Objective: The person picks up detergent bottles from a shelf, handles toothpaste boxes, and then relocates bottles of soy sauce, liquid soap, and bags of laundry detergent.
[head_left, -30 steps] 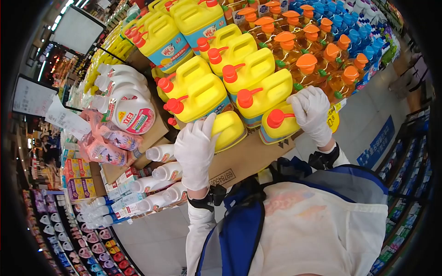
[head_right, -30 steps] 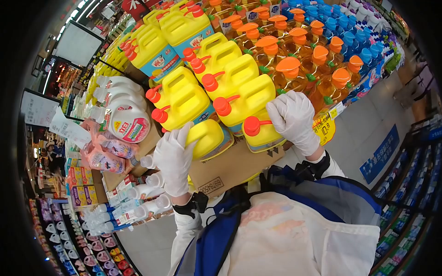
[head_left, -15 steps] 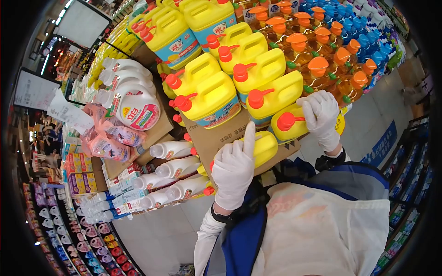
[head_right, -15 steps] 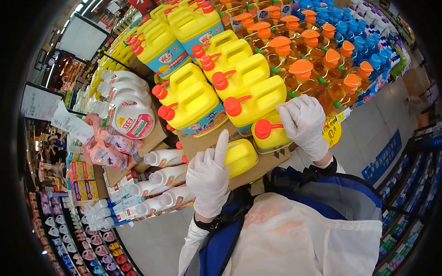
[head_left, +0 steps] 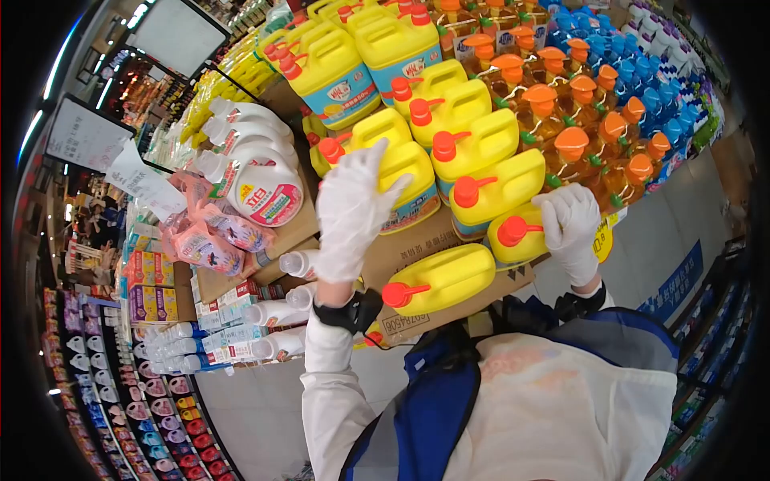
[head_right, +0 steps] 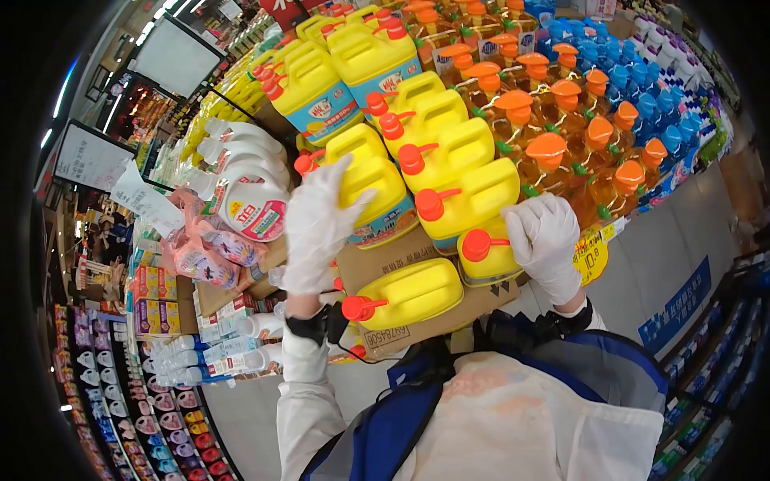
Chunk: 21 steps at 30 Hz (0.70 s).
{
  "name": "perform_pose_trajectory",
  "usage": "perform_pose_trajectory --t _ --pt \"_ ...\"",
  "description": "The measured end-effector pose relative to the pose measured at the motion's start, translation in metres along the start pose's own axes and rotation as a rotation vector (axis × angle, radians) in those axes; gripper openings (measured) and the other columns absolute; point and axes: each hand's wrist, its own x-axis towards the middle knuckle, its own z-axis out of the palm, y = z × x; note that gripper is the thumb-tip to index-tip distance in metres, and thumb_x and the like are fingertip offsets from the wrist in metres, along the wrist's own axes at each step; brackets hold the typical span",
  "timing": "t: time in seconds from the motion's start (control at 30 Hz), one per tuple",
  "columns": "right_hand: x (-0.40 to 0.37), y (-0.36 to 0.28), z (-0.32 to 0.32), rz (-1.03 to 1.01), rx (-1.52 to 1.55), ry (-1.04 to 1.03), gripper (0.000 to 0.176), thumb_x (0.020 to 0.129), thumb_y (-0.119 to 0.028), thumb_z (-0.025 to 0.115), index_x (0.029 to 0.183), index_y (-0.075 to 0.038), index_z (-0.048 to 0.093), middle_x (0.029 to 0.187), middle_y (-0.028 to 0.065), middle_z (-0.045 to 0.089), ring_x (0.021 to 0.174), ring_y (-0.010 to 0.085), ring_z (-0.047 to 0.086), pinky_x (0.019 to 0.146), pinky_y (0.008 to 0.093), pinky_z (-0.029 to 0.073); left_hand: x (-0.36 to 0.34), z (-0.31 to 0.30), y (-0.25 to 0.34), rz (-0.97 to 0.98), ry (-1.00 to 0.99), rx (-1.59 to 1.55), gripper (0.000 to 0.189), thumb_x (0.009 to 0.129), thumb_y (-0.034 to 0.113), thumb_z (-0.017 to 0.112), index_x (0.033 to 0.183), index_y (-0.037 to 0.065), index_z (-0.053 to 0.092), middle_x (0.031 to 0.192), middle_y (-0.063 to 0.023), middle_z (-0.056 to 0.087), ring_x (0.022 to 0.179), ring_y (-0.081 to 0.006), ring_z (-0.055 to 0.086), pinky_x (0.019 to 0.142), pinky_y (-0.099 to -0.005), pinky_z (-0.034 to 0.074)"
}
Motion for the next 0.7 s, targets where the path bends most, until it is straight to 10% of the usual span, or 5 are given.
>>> perform_pose_trajectory --t 0.33,0.7 --pt "0.004 -0.001 -0.002 0.004 0.018 -0.011 0.003 0.079 -0.006 0.063 0.078 -0.009 0.064 0.073 0.0041 0.059 0.072 0.0248 0.056 0.069 0.0378 0.043 -0.007 0.045 -0.012 0.064 -0.032 0.376 0.027 0.075 0.019 0.067 0.098 0.013 0.053 0.079 -0.0041 0.055 0.075 -0.0228 0.061 0.055 -0.0353 0.050" --pt "0.000 0.004 0.000 -0.013 0.046 -0.008 0.004 0.080 -0.006 0.061 0.080 -0.009 0.064 0.076 0.0040 0.062 0.072 0.0244 0.057 0.071 0.0381 0.044 -0.021 -0.024 0.007 -0.134 -0.075 -0.089 0.027 0.069 0.019 0.074 0.092 0.011 0.063 0.079 -0.0115 0.064 0.074 -0.0301 0.065 0.062 -0.0392 0.052"
